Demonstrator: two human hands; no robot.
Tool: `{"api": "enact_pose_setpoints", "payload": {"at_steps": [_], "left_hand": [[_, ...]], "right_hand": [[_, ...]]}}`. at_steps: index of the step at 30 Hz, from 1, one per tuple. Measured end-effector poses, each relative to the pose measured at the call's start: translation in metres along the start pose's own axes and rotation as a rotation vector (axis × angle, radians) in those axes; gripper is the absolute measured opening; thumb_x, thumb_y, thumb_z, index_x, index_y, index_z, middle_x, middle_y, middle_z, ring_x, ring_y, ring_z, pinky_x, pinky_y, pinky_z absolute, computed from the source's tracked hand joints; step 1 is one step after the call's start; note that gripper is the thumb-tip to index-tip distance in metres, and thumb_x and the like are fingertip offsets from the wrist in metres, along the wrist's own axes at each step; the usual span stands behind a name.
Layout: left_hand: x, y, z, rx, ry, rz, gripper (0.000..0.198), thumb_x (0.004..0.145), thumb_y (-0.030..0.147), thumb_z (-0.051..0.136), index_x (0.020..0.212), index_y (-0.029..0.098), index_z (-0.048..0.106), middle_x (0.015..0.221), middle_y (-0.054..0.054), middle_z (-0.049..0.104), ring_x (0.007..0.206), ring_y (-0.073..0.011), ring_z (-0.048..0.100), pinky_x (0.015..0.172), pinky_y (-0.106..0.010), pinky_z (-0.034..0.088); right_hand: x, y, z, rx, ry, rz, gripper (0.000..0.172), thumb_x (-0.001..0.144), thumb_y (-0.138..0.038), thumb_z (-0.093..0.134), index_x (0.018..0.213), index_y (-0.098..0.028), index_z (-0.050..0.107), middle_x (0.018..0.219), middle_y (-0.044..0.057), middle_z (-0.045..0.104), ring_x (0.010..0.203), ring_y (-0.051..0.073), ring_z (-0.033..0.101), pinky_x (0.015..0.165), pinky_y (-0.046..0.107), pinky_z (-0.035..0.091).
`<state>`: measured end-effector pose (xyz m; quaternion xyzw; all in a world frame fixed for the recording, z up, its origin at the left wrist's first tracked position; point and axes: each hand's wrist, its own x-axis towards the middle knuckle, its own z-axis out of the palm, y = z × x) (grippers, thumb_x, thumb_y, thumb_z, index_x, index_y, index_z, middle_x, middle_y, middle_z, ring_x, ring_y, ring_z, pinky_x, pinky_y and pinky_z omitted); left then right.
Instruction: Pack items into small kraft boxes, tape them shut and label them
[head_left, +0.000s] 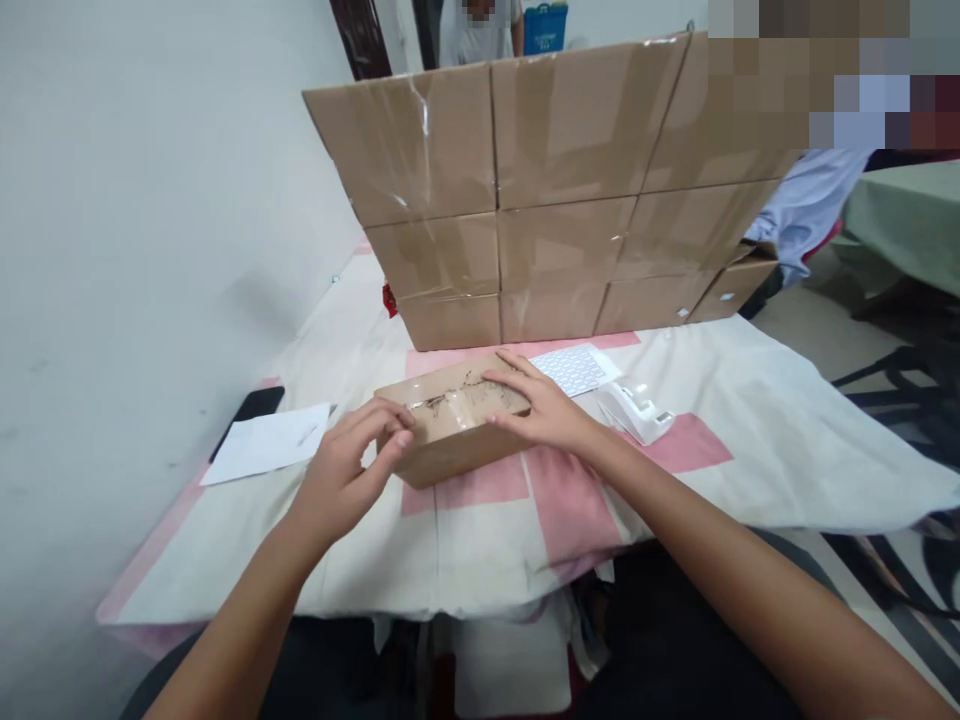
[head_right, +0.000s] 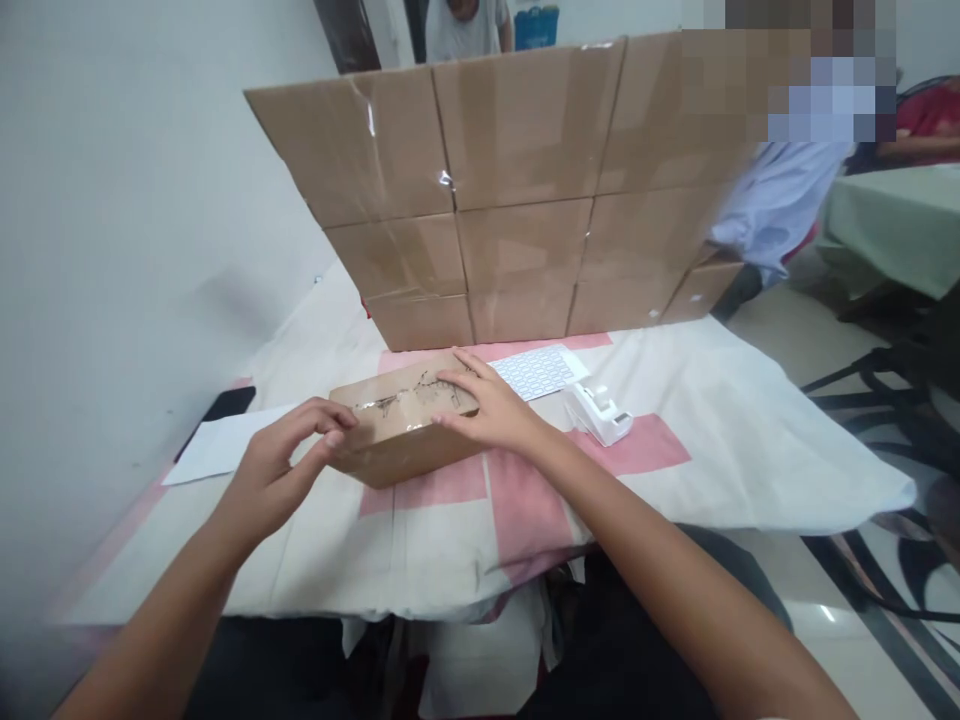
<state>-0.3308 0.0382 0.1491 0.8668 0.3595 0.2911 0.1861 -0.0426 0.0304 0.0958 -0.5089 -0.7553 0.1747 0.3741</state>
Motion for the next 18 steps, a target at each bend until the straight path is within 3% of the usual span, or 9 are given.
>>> {"api": "enact_pose_setpoints", "payload": {"at_steps": [2, 6, 13, 18], "left_hand": [[-0.002, -0.010, -0.004, -0.136, -0.016, -0.101, 0.029, 0.101, 0.042, 0.044, 0.088, 0.026, 0.064, 0.096, -0.003, 0.072, 0.088, -0.0223, 0.066, 0.077, -0.036, 0.050], [-0.002, -0.017, -0.020, -0.247, -0.064, -0.179, 0.040, 0.102, 0.050, 0.042, 0.088, 0.024, 0.069, 0.090, -0.003, 0.074, 0.083, -0.0215, 0.067, 0.075, -0.035, 0.050], [0.032, -0.008, -0.046, -0.189, -0.375, -0.262, 0.062, 0.102, 0.062, 0.029, 0.081, 0.023, 0.074, 0.075, -0.003, 0.073, 0.075, -0.0196, 0.068, 0.070, -0.031, 0.051], [0.051, -0.007, -0.049, 0.001, -0.495, -0.271, 0.055, 0.095, 0.066, 0.041, 0.069, 0.023, 0.063, 0.067, -0.002, 0.065, 0.060, -0.0179, 0.059, 0.055, -0.030, 0.040]], "right_hand": [[0.001, 0.000, 0.007, -0.047, 0.025, -0.044, 0.055, 0.084, -0.054, 0.074, 0.131, -0.028, 0.069, 0.160, 0.013, 0.043, 0.147, 0.037, 0.042, 0.120, 0.058, 0.037], [-0.008, -0.005, 0.012, -0.143, 0.013, -0.101, 0.055, 0.084, -0.059, 0.073, 0.130, -0.028, 0.070, 0.156, 0.013, 0.048, 0.144, 0.037, 0.046, 0.118, 0.059, 0.039], [-0.021, -0.013, 0.014, -0.195, -0.005, -0.153, 0.055, 0.089, -0.059, 0.067, 0.134, -0.027, 0.067, 0.158, 0.013, 0.046, 0.146, 0.037, 0.044, 0.119, 0.059, 0.039], [-0.020, -0.012, 0.014, -0.192, -0.014, -0.159, 0.058, 0.089, -0.060, 0.066, 0.137, -0.027, 0.066, 0.158, 0.013, 0.046, 0.145, 0.039, 0.044, 0.119, 0.060, 0.039]]}}
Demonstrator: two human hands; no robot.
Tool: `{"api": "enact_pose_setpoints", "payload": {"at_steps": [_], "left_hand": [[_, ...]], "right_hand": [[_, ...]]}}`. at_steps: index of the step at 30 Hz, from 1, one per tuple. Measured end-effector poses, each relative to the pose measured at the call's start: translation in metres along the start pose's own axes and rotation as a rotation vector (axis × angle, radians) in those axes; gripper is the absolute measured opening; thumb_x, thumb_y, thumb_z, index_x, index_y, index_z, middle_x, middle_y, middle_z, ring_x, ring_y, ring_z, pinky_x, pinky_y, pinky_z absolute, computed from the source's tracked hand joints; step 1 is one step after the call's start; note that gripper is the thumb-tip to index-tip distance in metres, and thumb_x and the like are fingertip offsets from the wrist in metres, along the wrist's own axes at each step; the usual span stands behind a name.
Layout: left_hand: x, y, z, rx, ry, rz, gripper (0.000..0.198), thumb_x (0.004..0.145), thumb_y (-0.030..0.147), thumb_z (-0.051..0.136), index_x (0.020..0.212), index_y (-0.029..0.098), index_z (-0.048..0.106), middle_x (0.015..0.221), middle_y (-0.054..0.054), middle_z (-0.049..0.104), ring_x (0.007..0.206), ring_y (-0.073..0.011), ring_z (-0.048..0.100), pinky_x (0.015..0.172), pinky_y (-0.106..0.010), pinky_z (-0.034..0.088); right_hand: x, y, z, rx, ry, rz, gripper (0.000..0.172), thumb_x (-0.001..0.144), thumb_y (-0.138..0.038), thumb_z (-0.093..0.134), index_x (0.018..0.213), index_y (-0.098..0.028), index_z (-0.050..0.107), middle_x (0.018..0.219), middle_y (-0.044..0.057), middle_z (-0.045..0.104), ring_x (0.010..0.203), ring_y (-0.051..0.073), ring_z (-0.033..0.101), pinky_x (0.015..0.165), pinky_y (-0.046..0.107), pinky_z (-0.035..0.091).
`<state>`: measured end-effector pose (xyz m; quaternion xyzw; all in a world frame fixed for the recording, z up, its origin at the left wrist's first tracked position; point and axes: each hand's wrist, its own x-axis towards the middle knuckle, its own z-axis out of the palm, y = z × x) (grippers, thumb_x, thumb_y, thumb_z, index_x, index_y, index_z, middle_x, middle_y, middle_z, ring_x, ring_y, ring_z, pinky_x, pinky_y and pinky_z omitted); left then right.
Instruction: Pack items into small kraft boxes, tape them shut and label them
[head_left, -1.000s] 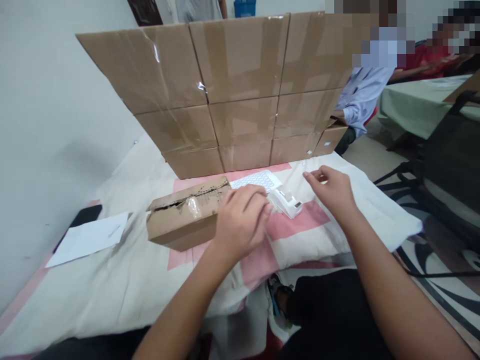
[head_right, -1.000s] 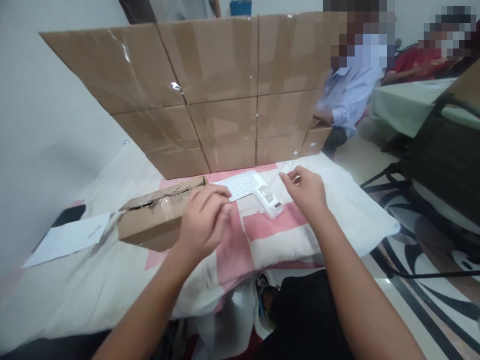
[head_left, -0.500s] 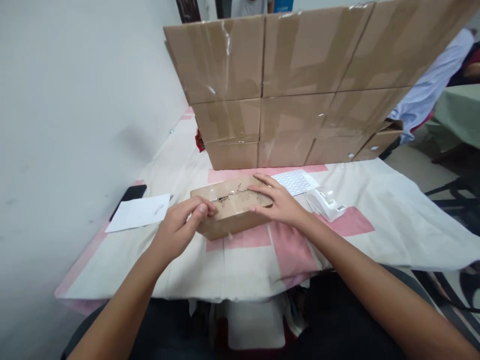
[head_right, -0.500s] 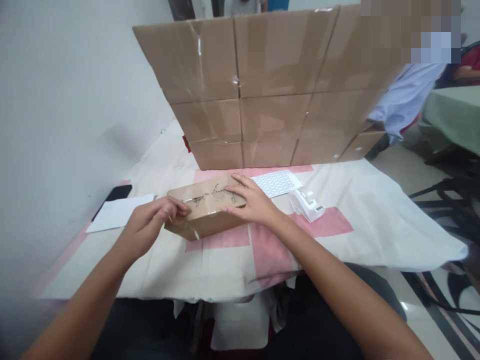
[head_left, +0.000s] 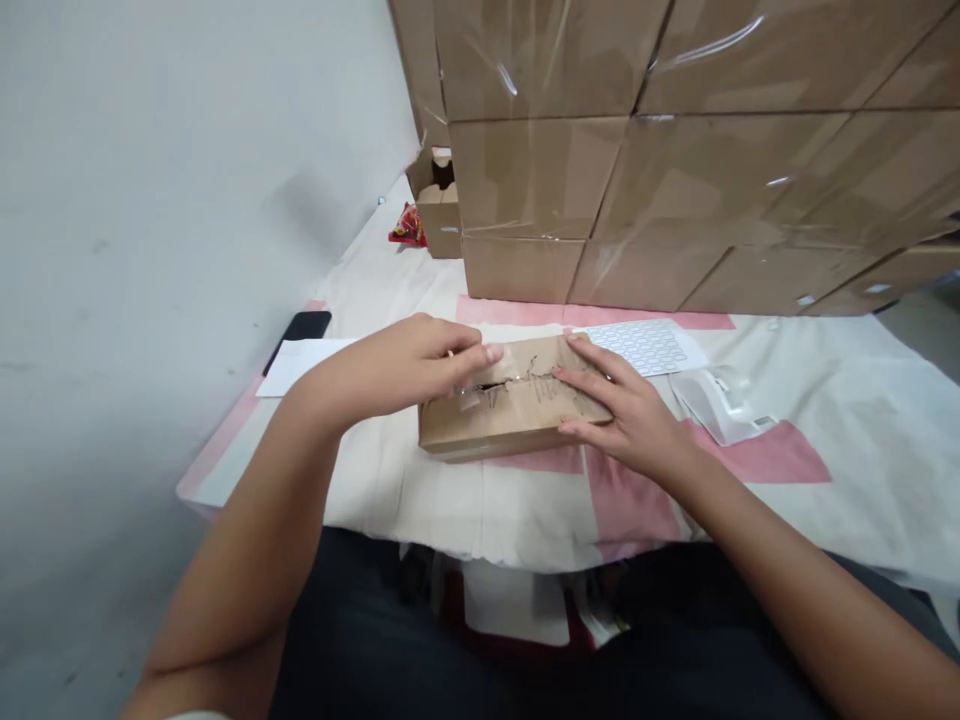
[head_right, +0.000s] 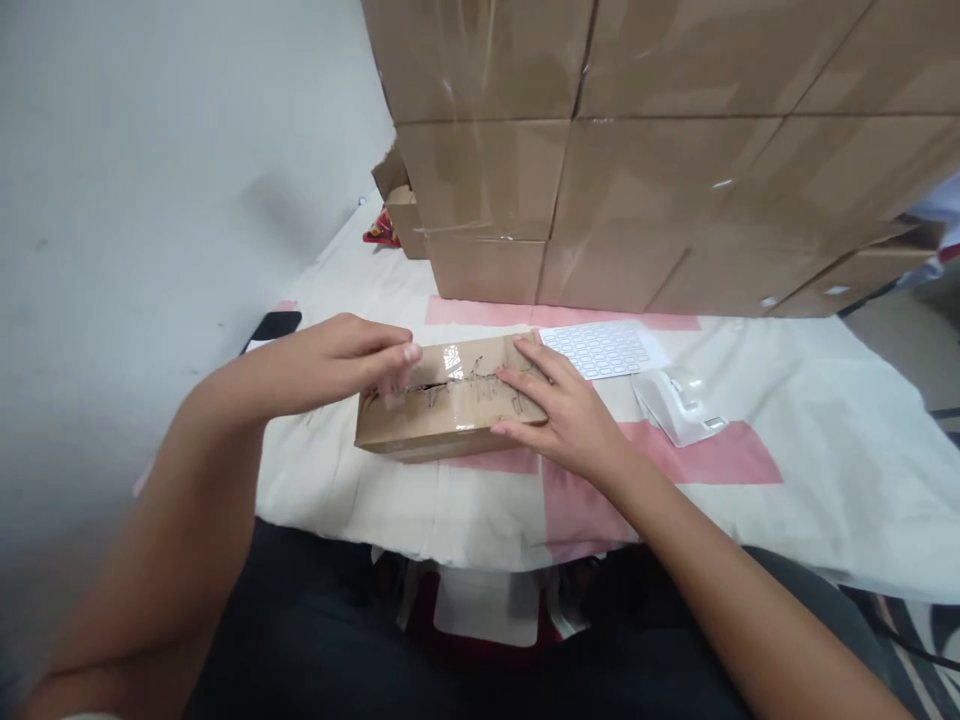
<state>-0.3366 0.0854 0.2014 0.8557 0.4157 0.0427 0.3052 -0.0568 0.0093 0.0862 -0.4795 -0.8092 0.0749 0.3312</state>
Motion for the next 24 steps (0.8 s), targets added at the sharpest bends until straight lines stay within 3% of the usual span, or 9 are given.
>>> {"api": "enact_pose_setpoints", "payload": {"at_steps": [5, 15, 18, 21, 24], "left_hand": [[0.003, -0.009, 0.001, 0.109, -0.087, -0.005, 0.040, 0.080, 0.059, 0.067, 0.070, 0.024, 0.052, 0.070, 0.001, 0.062, 0.058, -0.0161, 0.052, 0.051, -0.029, 0.032], [0.009, -0.012, 0.001, 0.293, -0.032, -0.075, 0.035, 0.075, 0.054, 0.073, 0.074, 0.025, 0.054, 0.072, 0.001, 0.063, 0.059, -0.0172, 0.053, 0.052, -0.029, 0.029], [0.009, -0.016, 0.004, 0.329, 0.003, -0.083, 0.033, 0.076, 0.056, 0.071, 0.087, 0.026, 0.061, 0.085, 0.000, 0.068, 0.070, -0.0199, 0.060, 0.056, -0.028, 0.032], [0.009, -0.024, 0.005, 0.339, 0.072, -0.095, 0.055, 0.074, 0.062, 0.072, 0.114, 0.026, 0.061, 0.102, -0.004, 0.069, 0.084, -0.0244, 0.064, 0.062, -0.029, 0.039], [0.011, -0.034, 0.004, 0.294, 0.047, -0.098, 0.062, 0.077, 0.067, 0.065, 0.123, 0.025, 0.060, 0.120, -0.008, 0.065, 0.098, -0.0268, 0.064, 0.073, -0.031, 0.046]], "right_hand": [[0.000, 0.002, 0.000, 0.030, 0.010, 0.002, 0.055, 0.089, -0.058, 0.067, 0.136, -0.029, 0.067, 0.158, 0.012, 0.046, 0.145, 0.040, 0.044, 0.119, 0.061, 0.040], [-0.001, 0.000, 0.000, 0.050, 0.004, 0.025, 0.053, 0.089, -0.057, 0.068, 0.135, -0.030, 0.067, 0.160, 0.010, 0.044, 0.146, 0.039, 0.043, 0.120, 0.060, 0.039], [0.000, 0.000, 0.001, 0.044, 0.018, 0.020, 0.051, 0.090, -0.056, 0.068, 0.133, -0.029, 0.069, 0.159, 0.010, 0.046, 0.145, 0.038, 0.044, 0.120, 0.058, 0.040], [0.000, -0.001, 0.002, 0.040, 0.025, 0.014, 0.050, 0.090, -0.053, 0.069, 0.133, -0.028, 0.069, 0.159, 0.010, 0.045, 0.145, 0.038, 0.044, 0.120, 0.058, 0.041], [0.000, -0.002, 0.000, 0.032, 0.019, 0.016, 0.048, 0.090, -0.051, 0.069, 0.133, -0.027, 0.069, 0.160, 0.011, 0.044, 0.144, 0.038, 0.045, 0.119, 0.060, 0.041]]}}
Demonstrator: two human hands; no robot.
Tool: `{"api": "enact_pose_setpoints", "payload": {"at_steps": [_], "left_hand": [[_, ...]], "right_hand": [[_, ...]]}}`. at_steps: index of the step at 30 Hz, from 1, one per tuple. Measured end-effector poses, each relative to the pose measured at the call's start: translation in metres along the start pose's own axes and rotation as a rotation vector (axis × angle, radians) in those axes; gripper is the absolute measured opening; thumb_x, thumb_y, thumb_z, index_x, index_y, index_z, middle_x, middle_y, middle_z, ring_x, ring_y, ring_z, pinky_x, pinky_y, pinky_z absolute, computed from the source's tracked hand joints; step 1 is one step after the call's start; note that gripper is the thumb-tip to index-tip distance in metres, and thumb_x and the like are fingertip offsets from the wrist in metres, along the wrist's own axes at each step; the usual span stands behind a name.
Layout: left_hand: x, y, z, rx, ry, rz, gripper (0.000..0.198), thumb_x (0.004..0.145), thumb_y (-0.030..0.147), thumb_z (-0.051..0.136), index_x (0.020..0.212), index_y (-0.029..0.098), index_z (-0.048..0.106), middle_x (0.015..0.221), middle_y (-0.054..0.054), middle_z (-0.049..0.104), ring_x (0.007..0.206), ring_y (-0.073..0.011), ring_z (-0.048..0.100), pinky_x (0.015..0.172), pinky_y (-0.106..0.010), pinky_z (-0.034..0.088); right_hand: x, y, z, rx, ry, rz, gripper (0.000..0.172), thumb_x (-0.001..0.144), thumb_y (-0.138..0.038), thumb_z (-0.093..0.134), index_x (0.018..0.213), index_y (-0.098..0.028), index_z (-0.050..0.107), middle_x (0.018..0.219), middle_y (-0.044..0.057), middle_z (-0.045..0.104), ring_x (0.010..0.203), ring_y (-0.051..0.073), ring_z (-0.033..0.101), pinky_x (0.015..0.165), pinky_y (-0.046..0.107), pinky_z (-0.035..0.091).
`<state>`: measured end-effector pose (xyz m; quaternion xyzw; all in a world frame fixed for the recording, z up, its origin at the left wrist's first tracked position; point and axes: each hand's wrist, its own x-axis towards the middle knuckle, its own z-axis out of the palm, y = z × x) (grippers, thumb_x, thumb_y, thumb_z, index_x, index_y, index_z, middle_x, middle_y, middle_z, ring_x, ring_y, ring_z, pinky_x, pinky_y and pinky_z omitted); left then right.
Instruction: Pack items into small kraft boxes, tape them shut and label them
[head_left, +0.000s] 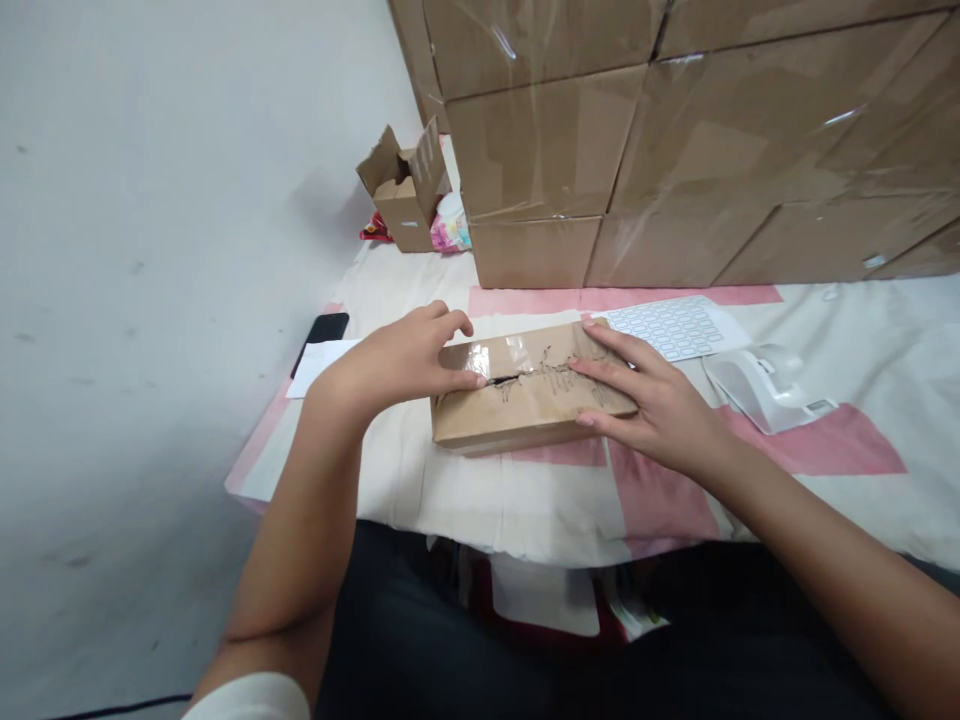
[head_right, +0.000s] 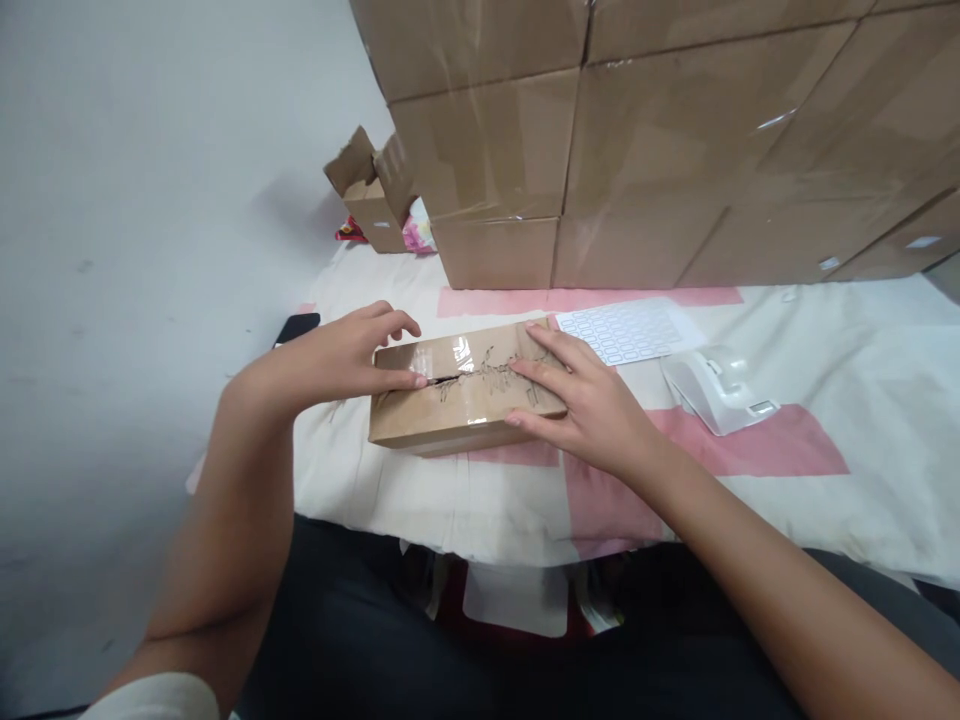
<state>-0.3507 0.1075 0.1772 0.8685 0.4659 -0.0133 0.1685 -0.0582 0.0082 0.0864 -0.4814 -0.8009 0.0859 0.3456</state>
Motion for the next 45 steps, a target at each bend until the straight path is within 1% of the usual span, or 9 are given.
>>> {"api": "enact_pose_setpoints", "payload": {"at_steps": [4, 11, 13, 16, 21, 32, 37, 40, 45], "left_hand": [[0.007, -0.008, 0.001, -0.176, -0.186, 0.052, 0.046, 0.090, 0.062, 0.050, 0.119, 0.027, 0.062, 0.118, -0.004, 0.068, 0.100, -0.0235, 0.064, 0.079, -0.031, 0.048], [0.008, -0.005, 0.005, -0.189, -0.136, 0.012, 0.045, 0.095, 0.062, 0.042, 0.112, 0.027, 0.064, 0.108, -0.004, 0.072, 0.093, -0.0237, 0.066, 0.073, -0.031, 0.045], [0.006, -0.004, 0.005, -0.203, -0.185, 0.024, 0.055, 0.087, 0.070, 0.055, 0.121, 0.027, 0.060, 0.117, -0.005, 0.070, 0.098, -0.0249, 0.065, 0.073, -0.030, 0.046], [0.006, -0.004, 0.006, -0.239, -0.249, 0.075, 0.073, 0.074, 0.073, 0.070, 0.128, 0.027, 0.056, 0.128, -0.006, 0.067, 0.106, -0.0262, 0.064, 0.077, -0.029, 0.047], [0.011, -0.007, 0.009, -0.306, -0.271, 0.193, 0.063, 0.083, 0.068, 0.063, 0.131, 0.027, 0.056, 0.132, -0.004, 0.066, 0.112, -0.0258, 0.064, 0.088, -0.030, 0.048], [0.024, -0.016, 0.036, -0.244, -0.200, 0.216, 0.067, 0.085, 0.066, 0.064, 0.144, 0.034, 0.053, 0.147, 0.000, 0.059, 0.129, -0.0313, 0.059, 0.104, -0.035, 0.048], [0.030, 0.002, 0.046, -0.319, -0.185, 0.283, 0.047, 0.094, 0.061, 0.056, 0.131, 0.032, 0.062, 0.136, 0.003, 0.066, 0.122, -0.0271, 0.060, 0.102, -0.031, 0.046], [0.031, 0.005, 0.051, -0.347, -0.159, 0.284, 0.045, 0.094, 0.059, 0.057, 0.125, 0.029, 0.066, 0.131, 0.002, 0.069, 0.120, -0.0271, 0.061, 0.098, -0.029, 0.048], [0.024, 0.008, 0.054, -0.308, -0.071, 0.310, 0.044, 0.094, 0.058, 0.056, 0.122, 0.026, 0.068, 0.126, -0.004, 0.071, 0.114, -0.0280, 0.064, 0.092, -0.030, 0.051]], "right_hand": [[0.001, -0.001, -0.002, -0.011, -0.016, 0.005, 0.048, 0.091, -0.050, 0.069, 0.131, -0.024, 0.070, 0.159, 0.012, 0.045, 0.144, 0.038, 0.046, 0.119, 0.060, 0.040], [-0.001, -0.003, -0.001, 0.079, -0.012, 0.066, 0.049, 0.090, -0.051, 0.070, 0.133, -0.029, 0.067, 0.161, 0.011, 0.042, 0.148, 0.036, 0.040, 0.121, 0.060, 0.035], [-0.006, -0.004, -0.001, 0.204, -0.026, 0.141, 0.062, 0.089, -0.054, 0.070, 0.145, -0.035, 0.055, 0.168, 0.006, 0.031, 0.154, 0.036, 0.030, 0.123, 0.061, 0.030], [-0.013, -0.004, -0.003, 0.436, -0.098, 0.255, 0.094, 0.087, -0.059, 0.069, 0.163, -0.043, 0.016, 0.174, 0.000, 0.006, 0.159, 0.034, 0.012, 0.124, 0.061, 0.026], [-0.016, 0.004, -0.002, 0.559, -0.220, 0.320, 0.122, 0.084, -0.051, 0.076, 0.162, -0.037, -0.016, 0.174, 0.005, -0.005, 0.160, 0.034, 0.009, 0.124, 0.056, 0.028], [-0.042, 0.007, -0.014, 0.402, -0.120, 0.155, 0.117, 0.060, -0.049, 0.093, 0.156, -0.034, 0.028, 0.148, 0.013, 0.033, 0.144, 0.033, 0.034, 0.118, 0.057, 0.037], [-0.071, 0.002, -0.024, 0.434, -0.112, 0.218, 0.122, 0.059, -0.059, 0.091, 0.158, -0.034, 0.025, 0.152, 0.014, 0.030, 0.149, 0.034, 0.029, 0.122, 0.057, 0.030], [-0.085, 0.010, -0.042, 0.642, -0.171, 0.242, 0.113, 0.071, -0.072, 0.077, 0.161, -0.035, 0.020, 0.162, 0.013, 0.026, 0.153, 0.035, 0.026, 0.122, 0.057, 0.029], [-0.072, 0.038, -0.071, 0.710, 0.014, 0.660, 0.070, 0.088, -0.060, 0.066, 0.148, -0.033, 0.044, 0.162, 0.012, 0.036, 0.131, 0.030, 0.056, 0.108, 0.050, 0.048]]}}
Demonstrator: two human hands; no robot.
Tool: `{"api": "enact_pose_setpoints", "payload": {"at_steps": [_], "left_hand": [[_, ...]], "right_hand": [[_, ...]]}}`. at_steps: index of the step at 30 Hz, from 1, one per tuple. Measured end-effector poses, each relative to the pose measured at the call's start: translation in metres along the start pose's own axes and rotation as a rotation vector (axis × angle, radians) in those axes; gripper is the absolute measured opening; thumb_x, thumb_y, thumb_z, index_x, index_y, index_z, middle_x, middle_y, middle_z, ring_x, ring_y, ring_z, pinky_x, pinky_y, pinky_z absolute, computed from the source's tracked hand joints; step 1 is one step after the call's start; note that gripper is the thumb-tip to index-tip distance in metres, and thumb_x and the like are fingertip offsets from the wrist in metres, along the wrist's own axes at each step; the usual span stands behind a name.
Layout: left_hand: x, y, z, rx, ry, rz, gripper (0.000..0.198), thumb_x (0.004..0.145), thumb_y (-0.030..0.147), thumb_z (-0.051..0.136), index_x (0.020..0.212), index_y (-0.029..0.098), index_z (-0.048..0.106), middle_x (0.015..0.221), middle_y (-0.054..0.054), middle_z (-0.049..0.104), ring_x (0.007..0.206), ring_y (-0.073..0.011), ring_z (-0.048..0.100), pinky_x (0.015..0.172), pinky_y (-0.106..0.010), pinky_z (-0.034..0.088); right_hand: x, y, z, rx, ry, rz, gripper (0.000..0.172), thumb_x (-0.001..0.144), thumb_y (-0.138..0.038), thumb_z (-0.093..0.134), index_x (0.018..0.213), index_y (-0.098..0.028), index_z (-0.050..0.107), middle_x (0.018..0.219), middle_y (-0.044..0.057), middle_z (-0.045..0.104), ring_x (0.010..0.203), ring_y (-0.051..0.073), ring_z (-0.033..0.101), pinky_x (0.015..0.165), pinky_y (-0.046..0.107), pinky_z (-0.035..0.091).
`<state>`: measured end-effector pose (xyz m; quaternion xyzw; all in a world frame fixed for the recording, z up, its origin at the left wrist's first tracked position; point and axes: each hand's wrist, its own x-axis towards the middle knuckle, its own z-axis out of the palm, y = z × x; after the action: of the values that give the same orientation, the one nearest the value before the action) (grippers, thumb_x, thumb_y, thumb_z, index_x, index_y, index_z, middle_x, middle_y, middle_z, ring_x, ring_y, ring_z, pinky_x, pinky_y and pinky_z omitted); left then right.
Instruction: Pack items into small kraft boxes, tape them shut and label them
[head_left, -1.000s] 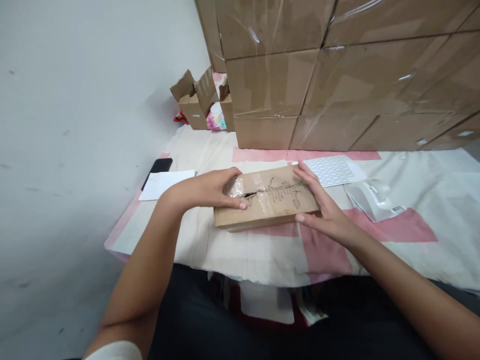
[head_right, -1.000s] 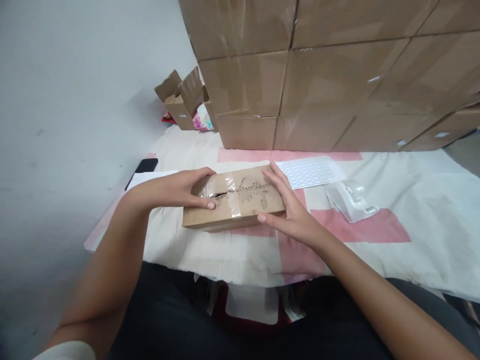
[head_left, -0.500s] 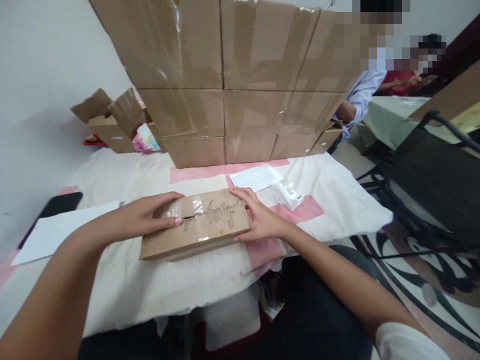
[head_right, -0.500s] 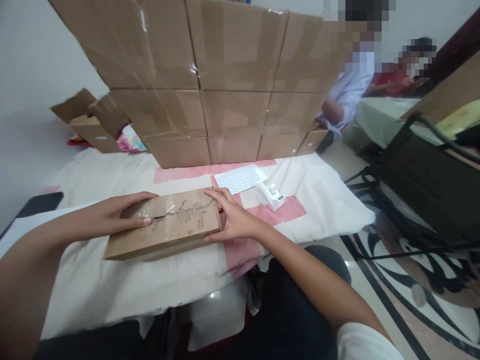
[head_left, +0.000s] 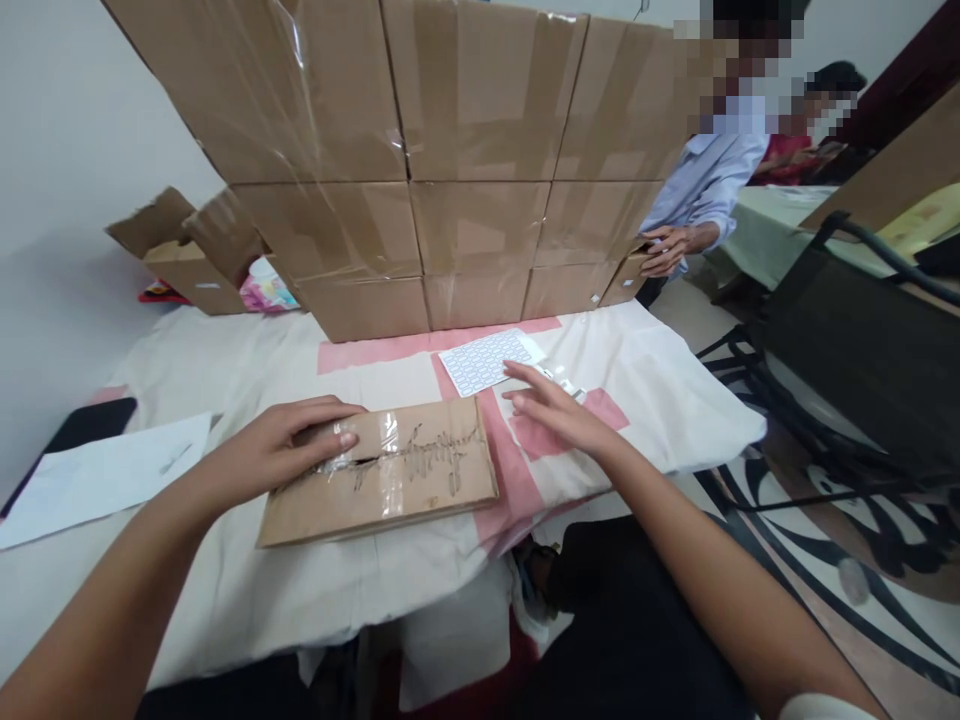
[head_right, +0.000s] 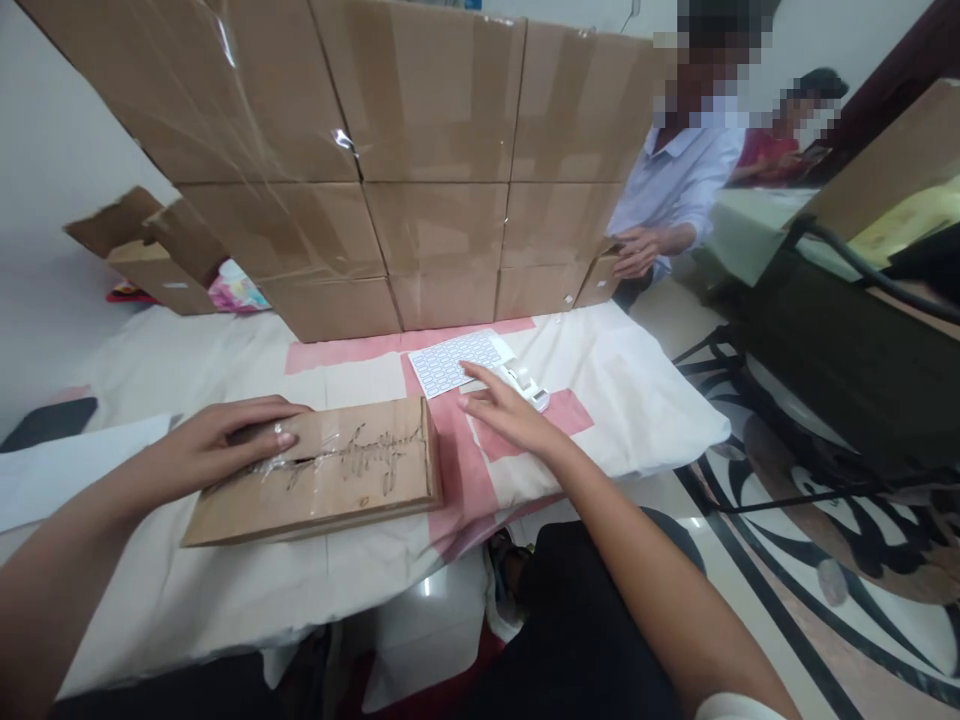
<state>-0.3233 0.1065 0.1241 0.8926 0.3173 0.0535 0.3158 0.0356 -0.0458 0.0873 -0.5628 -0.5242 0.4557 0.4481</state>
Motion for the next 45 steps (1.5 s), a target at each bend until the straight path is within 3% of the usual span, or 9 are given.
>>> {"api": "enact_pose_setpoints", "payload": {"at_steps": [3, 7, 12, 16, 25, 30, 33, 39, 45], "left_hand": [[-0.003, 0.008, 0.001, 0.029, 0.027, -0.001, 0.043, 0.093, 0.058, 0.055, 0.120, 0.027, 0.070, 0.121, -0.005, 0.072, 0.109, -0.0275, 0.066, 0.087, -0.030, 0.053], [-0.005, 0.016, 0.000, 0.051, 0.048, 0.027, 0.039, 0.095, 0.055, 0.054, 0.117, 0.028, 0.071, 0.114, -0.005, 0.073, 0.102, -0.0252, 0.068, 0.084, -0.030, 0.053], [-0.011, 0.010, 0.002, 0.021, 0.037, 0.050, 0.035, 0.097, 0.051, 0.053, 0.120, 0.030, 0.069, 0.113, -0.004, 0.073, 0.099, -0.0237, 0.068, 0.082, -0.030, 0.054], [-0.016, -0.001, 0.004, -0.016, 0.064, 0.055, 0.031, 0.095, 0.050, 0.056, 0.117, 0.032, 0.069, 0.112, -0.001, 0.072, 0.100, -0.0220, 0.068, 0.083, -0.028, 0.053], [-0.021, -0.003, 0.007, -0.028, 0.120, 0.016, 0.035, 0.097, 0.053, 0.052, 0.116, 0.029, 0.069, 0.113, -0.003, 0.072, 0.100, -0.0221, 0.068, 0.084, -0.031, 0.053], [-0.027, -0.012, 0.005, 0.093, 0.269, -0.085, 0.044, 0.092, 0.064, 0.053, 0.109, 0.028, 0.070, 0.105, -0.003, 0.075, 0.086, -0.0231, 0.068, 0.074, -0.033, 0.051], [-0.031, -0.022, -0.002, 0.154, 0.276, -0.111, 0.044, 0.092, 0.066, 0.051, 0.111, 0.030, 0.068, 0.110, -0.002, 0.075, 0.092, -0.0254, 0.069, 0.080, -0.037, 0.051], [-0.043, -0.019, -0.015, 0.423, 0.456, -0.098, 0.043, 0.092, 0.062, 0.049, 0.106, 0.029, 0.071, 0.111, -0.004, 0.073, 0.101, -0.0294, 0.068, 0.081, -0.045, 0.049], [-0.052, 0.042, 0.013, 0.538, 0.836, 0.267, 0.009, 0.092, 0.032, 0.062, 0.099, 0.027, 0.066, 0.094, -0.003, 0.071, 0.090, -0.0221, 0.066, 0.080, -0.043, 0.052]], "right_hand": [[0.035, -0.004, 0.001, 0.161, 0.199, 0.308, 0.063, 0.081, -0.050, 0.072, 0.135, -0.026, 0.051, 0.151, 0.017, 0.045, 0.098, 0.026, 0.072, 0.081, 0.044, 0.062], [0.068, -0.004, 0.024, 0.426, 0.154, 0.517, 0.047, 0.076, -0.040, 0.073, 0.115, -0.021, 0.056, 0.127, 0.017, 0.056, 0.068, 0.020, 0.071, 0.052, 0.038, 0.061], [0.062, 0.007, 0.046, 0.694, 0.377, 0.399, 0.041, 0.077, -0.033, 0.069, 0.114, -0.023, 0.053, 0.132, 0.013, 0.050, 0.085, 0.022, 0.074, 0.067, 0.036, 0.062], [0.071, 0.021, 0.043, 0.859, 0.518, 0.250, 0.037, 0.078, -0.036, 0.062, 0.113, -0.025, 0.054, 0.131, 0.009, 0.050, 0.105, 0.027, 0.071, 0.075, 0.036, 0.060], [0.141, 0.038, 0.020, 0.761, 0.649, 0.056, 0.039, 0.070, -0.039, 0.066, 0.106, -0.025, 0.060, 0.084, -0.003, 0.061, 0.064, 0.012, 0.055, 0.055, 0.023, 0.044], [0.106, 0.007, 0.031, 0.378, 0.618, -0.271, 0.029, 0.076, -0.035, 0.075, 0.102, -0.024, 0.068, 0.099, 0.001, 0.068, 0.089, 0.016, 0.062, 0.078, 0.029, 0.052], [0.069, -0.019, 0.032, 0.196, 0.586, -0.368, 0.040, 0.080, -0.038, 0.076, 0.117, -0.031, 0.063, 0.103, 0.001, 0.069, 0.092, 0.020, 0.065, 0.079, 0.034, 0.055], [0.010, -0.047, 0.033, 0.193, 0.400, -0.255, 0.080, 0.082, -0.038, 0.078, 0.149, -0.038, 0.035, 0.110, 0.003, 0.073, 0.075, 0.019, 0.070, 0.062, 0.033, 0.058], [-0.033, -0.042, 0.056, 0.279, 0.231, -0.112, 0.062, 0.086, -0.034, 0.074, 0.141, -0.032, 0.045, 0.099, 0.001, 0.075, 0.071, 0.017, 0.069, 0.059, 0.030, 0.057]]}}
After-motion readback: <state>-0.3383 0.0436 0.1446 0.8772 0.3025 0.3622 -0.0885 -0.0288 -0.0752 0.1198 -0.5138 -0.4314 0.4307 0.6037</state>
